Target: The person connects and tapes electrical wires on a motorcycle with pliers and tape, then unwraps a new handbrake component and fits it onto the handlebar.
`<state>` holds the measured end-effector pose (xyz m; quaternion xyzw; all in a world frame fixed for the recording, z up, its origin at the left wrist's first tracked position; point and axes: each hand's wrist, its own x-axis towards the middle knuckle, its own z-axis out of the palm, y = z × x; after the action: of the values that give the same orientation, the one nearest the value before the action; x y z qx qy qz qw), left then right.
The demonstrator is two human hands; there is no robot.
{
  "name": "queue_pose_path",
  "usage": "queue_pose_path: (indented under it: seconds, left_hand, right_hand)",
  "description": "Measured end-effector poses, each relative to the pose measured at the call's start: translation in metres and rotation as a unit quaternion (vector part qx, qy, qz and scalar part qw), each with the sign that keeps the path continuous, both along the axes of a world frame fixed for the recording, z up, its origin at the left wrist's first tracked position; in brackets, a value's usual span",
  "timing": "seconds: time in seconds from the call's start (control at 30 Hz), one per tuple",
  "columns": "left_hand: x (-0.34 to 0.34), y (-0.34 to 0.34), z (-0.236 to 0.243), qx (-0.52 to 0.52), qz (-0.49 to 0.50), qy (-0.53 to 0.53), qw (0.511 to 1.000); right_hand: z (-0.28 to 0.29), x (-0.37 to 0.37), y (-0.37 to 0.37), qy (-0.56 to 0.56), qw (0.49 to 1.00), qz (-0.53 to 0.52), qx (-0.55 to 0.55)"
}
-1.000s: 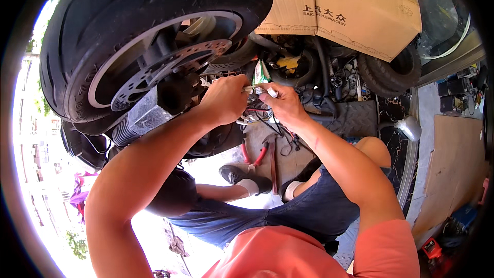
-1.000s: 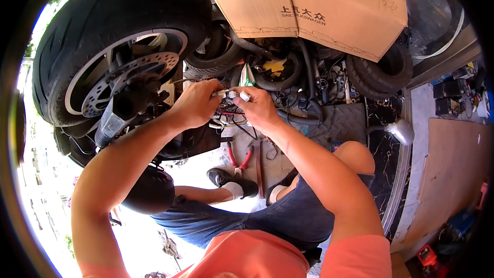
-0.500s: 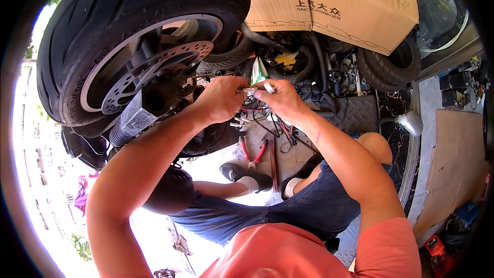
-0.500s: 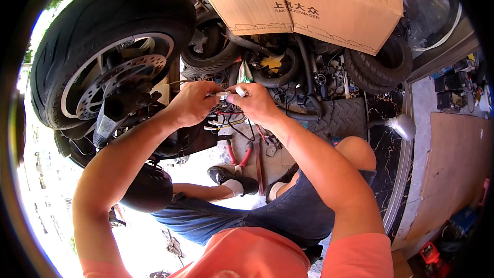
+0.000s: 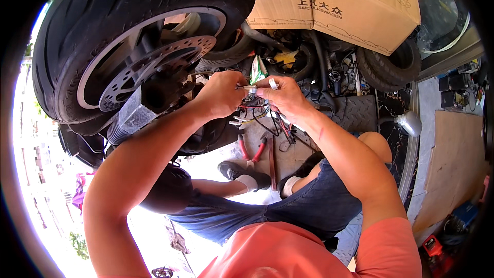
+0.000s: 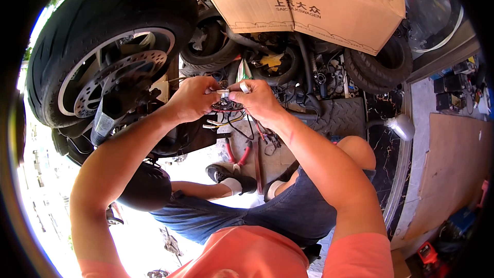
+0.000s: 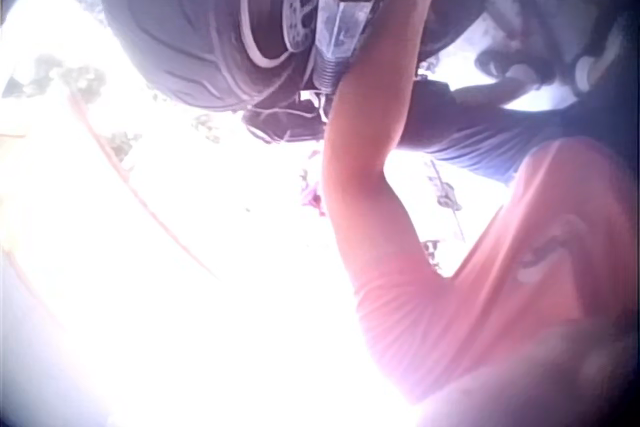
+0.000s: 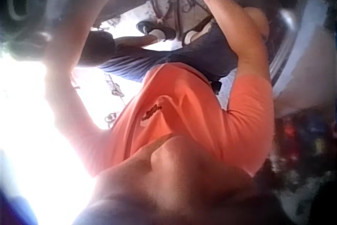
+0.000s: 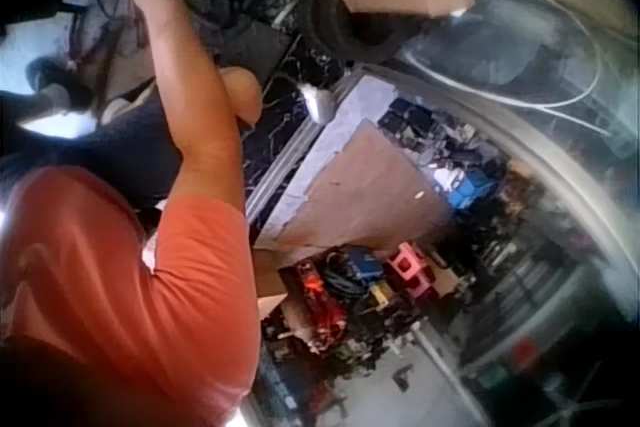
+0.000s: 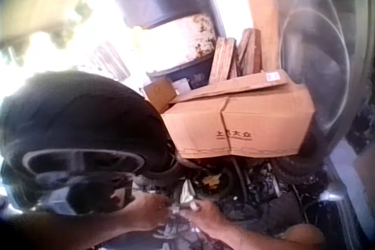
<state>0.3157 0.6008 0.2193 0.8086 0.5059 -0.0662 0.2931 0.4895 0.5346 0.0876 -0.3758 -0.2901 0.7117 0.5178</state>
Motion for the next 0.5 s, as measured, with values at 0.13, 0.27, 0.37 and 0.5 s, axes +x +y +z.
queue_pose_path:
  seconds: [0.13, 0.27, 0.37, 0.5]
  left_hand:
    - [-0.003, -0.001, -0.002, 0.038, -0.046, 0.026, 0.998]
    - [0.003, -0.001, 0.003, 0.042, -0.041, 0.052, 0.997]
    - [0.001, -0.001, 0.003, 0.040, -0.049, 0.028, 0.998]
    - [0.007, -0.003, 0.004, 0.017, -0.028, 0.023, 0.999]
  right_hand:
    - [0.000, -0.002, -0.003, -0.006, 1.000, 0.005, 0.010]
    - [0.000, -0.001, -0.001, -0.008, 1.000, -0.005, 0.021]
    - [0.002, 0.000, 0.000, 0.007, 0.999, -0.006, 0.032]
    - [0.002, 0.004, -0.002, 0.002, 1.000, 0.010, 0.022]
